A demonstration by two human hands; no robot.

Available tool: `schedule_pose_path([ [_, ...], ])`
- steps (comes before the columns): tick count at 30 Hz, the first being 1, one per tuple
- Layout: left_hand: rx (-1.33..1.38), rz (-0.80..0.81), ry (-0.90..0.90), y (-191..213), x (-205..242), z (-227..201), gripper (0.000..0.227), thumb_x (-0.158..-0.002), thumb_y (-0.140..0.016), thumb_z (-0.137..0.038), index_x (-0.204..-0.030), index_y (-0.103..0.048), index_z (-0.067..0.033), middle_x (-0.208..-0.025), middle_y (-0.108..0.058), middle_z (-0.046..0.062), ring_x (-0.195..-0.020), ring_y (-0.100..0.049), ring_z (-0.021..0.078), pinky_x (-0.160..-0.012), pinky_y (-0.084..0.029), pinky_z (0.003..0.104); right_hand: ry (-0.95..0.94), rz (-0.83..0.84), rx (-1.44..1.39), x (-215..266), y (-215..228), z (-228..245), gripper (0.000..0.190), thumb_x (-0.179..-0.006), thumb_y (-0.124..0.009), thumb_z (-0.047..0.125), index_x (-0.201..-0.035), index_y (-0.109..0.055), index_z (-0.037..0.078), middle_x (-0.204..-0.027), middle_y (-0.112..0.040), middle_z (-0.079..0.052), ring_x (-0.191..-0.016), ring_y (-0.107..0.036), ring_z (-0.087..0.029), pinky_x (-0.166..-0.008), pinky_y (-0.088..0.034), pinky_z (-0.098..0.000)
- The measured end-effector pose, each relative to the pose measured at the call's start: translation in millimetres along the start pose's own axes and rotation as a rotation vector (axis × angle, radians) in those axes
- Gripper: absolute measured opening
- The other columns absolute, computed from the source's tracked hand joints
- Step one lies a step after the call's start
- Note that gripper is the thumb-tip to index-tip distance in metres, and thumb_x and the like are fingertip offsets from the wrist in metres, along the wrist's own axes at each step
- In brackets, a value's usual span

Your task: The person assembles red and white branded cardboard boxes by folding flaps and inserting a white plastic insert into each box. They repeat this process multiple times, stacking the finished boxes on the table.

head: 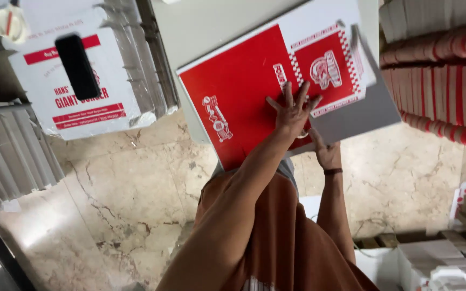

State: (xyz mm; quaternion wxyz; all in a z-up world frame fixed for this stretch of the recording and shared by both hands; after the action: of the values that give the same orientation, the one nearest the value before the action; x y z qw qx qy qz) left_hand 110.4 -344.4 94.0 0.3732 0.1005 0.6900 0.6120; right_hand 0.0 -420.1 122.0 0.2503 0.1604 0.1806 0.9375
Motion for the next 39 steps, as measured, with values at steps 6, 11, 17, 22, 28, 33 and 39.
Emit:
schedule_pose_path([
  [6,0.305,1.105,-0.223,-43,5,22,0.085,-0.09,-0.071,-0.016,-0.16,-0.029,-0.0401,-0.173,0.004,0.003,-0.155,-0.001,0.0527,-0.089,-0.034,0.096,-0.192,-0.001,-0.08,-1,0,23,0.031,-0.108,-0.065,0.027,-0.128,-0.07,0.003,-0.116,-0.072,-0.02,-0.113,-0.067,-0.034,-0.102,-0.052,-0.0515],
  [11,0.279,1.091,-0.15,-13,20,54,0.113,-0.079,-0.089,-0.053,-0.164,-0.014,-0.0448,-0.173,0.012,0.011,-0.154,0.003,0.0563,-0.087,-0.02,0.1,-0.626,-0.055,-0.498,4,-30,-60,0.047,-0.089,-0.09,0.031,-0.111,-0.069,-0.005,-0.099,-0.073,-0.023,-0.078,-0.074,-0.041,-0.067,-0.062,-0.0587],
  [17,0.161,1.07,-0.13,-8,20,48,0.099,-0.096,-0.074,-0.025,-0.163,-0.005,-0.0499,-0.172,0.016,0.008,-0.155,0.005,0.0529,-0.093,-0.021,0.098,-0.295,-0.054,-0.103,-4,-20,-44,0.037,-0.101,-0.085,0.033,-0.093,-0.076,-0.002,-0.075,-0.072,-0.018,-0.067,-0.072,-0.024,-0.067,-0.061,-0.0392],
  [22,-0.024,0.952,-0.229,-1,-8,78,0.08,-0.106,-0.055,-0.039,-0.162,0.0,-0.0506,-0.174,0.009,0.005,-0.157,0.003,0.0494,-0.092,-0.026,0.095,-0.081,-0.021,-0.028,-12,-27,-6,0.019,-0.098,-0.085,0.02,-0.1,-0.079,0.002,-0.085,-0.074,-0.016,-0.084,-0.067,-0.018,-0.078,-0.054,-0.0378],
  [28,-0.007,0.895,-0.401,-7,19,63,0.089,-0.094,-0.04,-0.087,-0.165,-0.004,-0.0468,-0.172,0.014,0.005,-0.154,0.009,0.0527,-0.087,-0.015,0.1,-0.028,0.034,-0.161,8,-6,14,0.024,-0.101,-0.077,0.012,-0.119,-0.073,-0.004,-0.102,-0.073,-0.019,-0.09,-0.069,-0.029,-0.081,-0.06,-0.0482],
  [33,0.176,0.941,-0.423,-12,32,100,0.089,-0.097,-0.066,-0.066,-0.165,-0.013,-0.0452,-0.172,0.014,-0.003,-0.156,0.012,0.0431,-0.107,-0.013,0.092,-0.465,0.025,-0.329,8,-17,-39,0.04,-0.102,-0.081,0.034,-0.116,-0.067,0.0,-0.095,-0.07,-0.018,-0.074,-0.072,-0.033,-0.065,-0.064,-0.0531],
  [39,0.204,1.03,-0.365,18,92,176,0.101,-0.087,-0.076,-0.06,-0.165,-0.015,-0.0427,-0.172,0.016,0.005,-0.155,0.006,0.0523,-0.103,-0.024,0.091,-0.865,-0.02,-0.768,50,-95,-106,0.077,-0.107,-0.064,0.052,-0.14,-0.041,-0.013,-0.138,-0.034,-0.029,-0.131,-0.045,-0.05,-0.103,-0.042,-0.0681],
])
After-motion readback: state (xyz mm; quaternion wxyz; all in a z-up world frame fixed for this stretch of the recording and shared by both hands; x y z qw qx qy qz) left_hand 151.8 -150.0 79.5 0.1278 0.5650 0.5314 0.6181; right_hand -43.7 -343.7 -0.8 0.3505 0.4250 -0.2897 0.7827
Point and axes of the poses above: each hand's wrist, its own x-axis away from the middle knuckle, its own y-axis out of the back of the hand, z = x × y, the point moved 6 cm from there along -x, towards the middle knuckle
